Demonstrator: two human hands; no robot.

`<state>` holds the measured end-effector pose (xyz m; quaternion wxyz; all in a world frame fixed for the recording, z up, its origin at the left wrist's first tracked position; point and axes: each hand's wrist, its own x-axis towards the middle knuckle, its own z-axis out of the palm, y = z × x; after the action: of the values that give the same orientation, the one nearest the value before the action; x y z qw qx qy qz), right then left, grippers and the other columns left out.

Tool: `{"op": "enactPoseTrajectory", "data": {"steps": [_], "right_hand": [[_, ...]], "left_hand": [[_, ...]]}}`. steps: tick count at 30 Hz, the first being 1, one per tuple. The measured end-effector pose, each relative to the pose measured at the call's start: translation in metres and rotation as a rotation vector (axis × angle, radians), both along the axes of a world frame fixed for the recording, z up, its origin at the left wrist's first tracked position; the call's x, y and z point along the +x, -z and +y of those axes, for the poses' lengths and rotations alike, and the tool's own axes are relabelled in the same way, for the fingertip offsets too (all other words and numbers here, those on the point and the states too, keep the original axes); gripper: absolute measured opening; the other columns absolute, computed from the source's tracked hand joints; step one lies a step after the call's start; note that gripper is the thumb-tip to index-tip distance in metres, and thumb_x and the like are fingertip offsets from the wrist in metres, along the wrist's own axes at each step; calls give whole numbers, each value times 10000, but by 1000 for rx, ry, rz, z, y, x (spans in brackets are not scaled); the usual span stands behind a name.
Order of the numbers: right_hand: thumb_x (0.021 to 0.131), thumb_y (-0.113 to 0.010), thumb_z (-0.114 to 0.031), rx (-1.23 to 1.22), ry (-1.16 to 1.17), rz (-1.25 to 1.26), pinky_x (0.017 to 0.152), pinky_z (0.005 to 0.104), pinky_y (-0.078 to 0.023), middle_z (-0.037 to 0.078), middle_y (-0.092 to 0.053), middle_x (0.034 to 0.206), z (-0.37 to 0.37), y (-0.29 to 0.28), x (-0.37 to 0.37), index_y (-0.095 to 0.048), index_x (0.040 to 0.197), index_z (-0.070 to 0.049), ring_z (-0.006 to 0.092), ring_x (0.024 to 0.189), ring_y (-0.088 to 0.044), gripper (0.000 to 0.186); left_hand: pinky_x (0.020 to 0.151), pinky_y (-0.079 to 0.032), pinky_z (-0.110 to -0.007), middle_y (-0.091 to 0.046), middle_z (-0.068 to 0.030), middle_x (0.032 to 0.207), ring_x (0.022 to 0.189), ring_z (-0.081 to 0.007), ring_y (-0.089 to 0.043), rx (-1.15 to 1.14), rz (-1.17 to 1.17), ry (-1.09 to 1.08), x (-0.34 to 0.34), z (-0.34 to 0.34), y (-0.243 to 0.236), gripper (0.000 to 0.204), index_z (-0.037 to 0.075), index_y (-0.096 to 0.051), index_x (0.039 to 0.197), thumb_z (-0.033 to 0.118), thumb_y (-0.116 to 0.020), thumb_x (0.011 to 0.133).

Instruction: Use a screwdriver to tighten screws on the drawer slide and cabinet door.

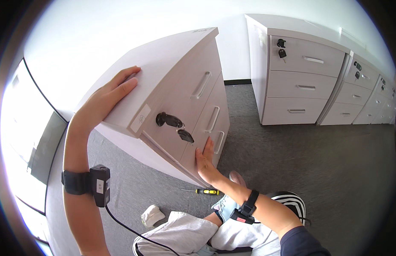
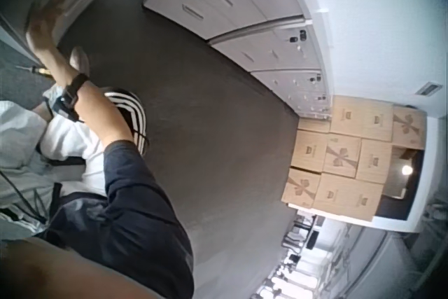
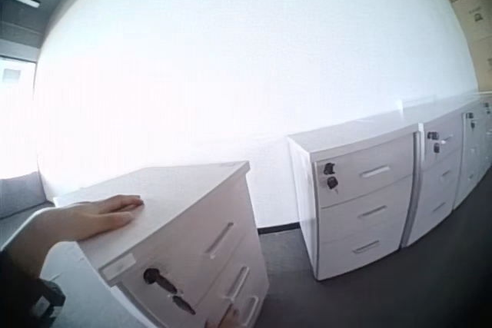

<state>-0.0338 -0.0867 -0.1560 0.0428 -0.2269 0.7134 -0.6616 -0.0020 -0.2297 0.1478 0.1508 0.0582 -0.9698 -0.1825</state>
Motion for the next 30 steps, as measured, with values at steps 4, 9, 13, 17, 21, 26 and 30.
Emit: {"op": "enactPoseTrajectory", "data": {"steps": [4, 9, 13, 17, 21, 26, 30], "right_hand": [[974, -175, -518, -107, 88, -26, 1116, 500, 59, 325, 72, 1485, -7, -28, 27, 49, 1428, 89, 459, 1382, 106, 790], [998, -277, -377, 8, 119, 454, 1113, 546, -15, 266, 40, 1513, -6, -41, 60, -23, 1461, 17, 514, 1365, 67, 659], [994, -323, -284, 53, 91, 473, 1109, 530, -124, 291, -131, 1489, 9, -50, 58, -137, 1451, 22, 489, 1373, -87, 580], [988, -344, -244, -375, 155, 369, 1030, 407, -316, 233, -478, 1256, 32, -81, 39, -415, 1274, 39, 320, 1204, -433, 409], [989, -379, -310, -444, 178, 314, 849, 304, -431, 123, -596, 970, 40, -141, 19, -544, 1032, 22, 181, 920, -571, 374], [973, -306, -525, -183, -358, -217, 579, 280, -454, 48, -534, 577, 53, -203, 14, -574, 681, -39, 156, 552, -555, 627], [955, -354, -534, -154, -394, -524, 607, 286, -452, 59, -562, 690, 55, -215, 16, -583, 823, -45, 154, 579, -546, 556]], "left_hand": [[1019, -374, -321, -481, -122, 1367, 1261, -258, -468, -11, -33, -1, 1, 1, -3, 591, 164, -498, 1329, 555, -425, 892], [1042, -343, -330, -477, -126, 1370, 1259, -268, -467, -3, -44, 43, 1, -1, -5, 615, 161, -481, 1344, 570, -417, 890], [1049, -332, -339, -495, -139, 1350, 1243, -277, -479, 37, -46, 55, 3, -2, -5, 636, 160, -478, 1347, 583, -433, 874], [1040, -339, -345, -509, -140, 1337, 1231, -276, -490, 5, -36, 59, 5, -3, -6, 636, 167, -484, 1341, 584, -451, 862], [1029, -353, -362, -509, -151, 1334, 1228, -298, -488, 57, -67, 32, 5, -5, -6, 628, 161, -492, 1333, 576, -462, 862], [1036, -353, -384, -510, -141, 1334, 1249, -298, -469, -28, 20, 79, 6, -9, -6, 639, 137, -532, 1291, 595, -454, 852], [1061, -328, -383, -513, -114, 1339, 1268, -277, -450, -37, 45, 68, 7, -11, -3, 645, 121, -540, 1284, 588, -446, 851]]}}
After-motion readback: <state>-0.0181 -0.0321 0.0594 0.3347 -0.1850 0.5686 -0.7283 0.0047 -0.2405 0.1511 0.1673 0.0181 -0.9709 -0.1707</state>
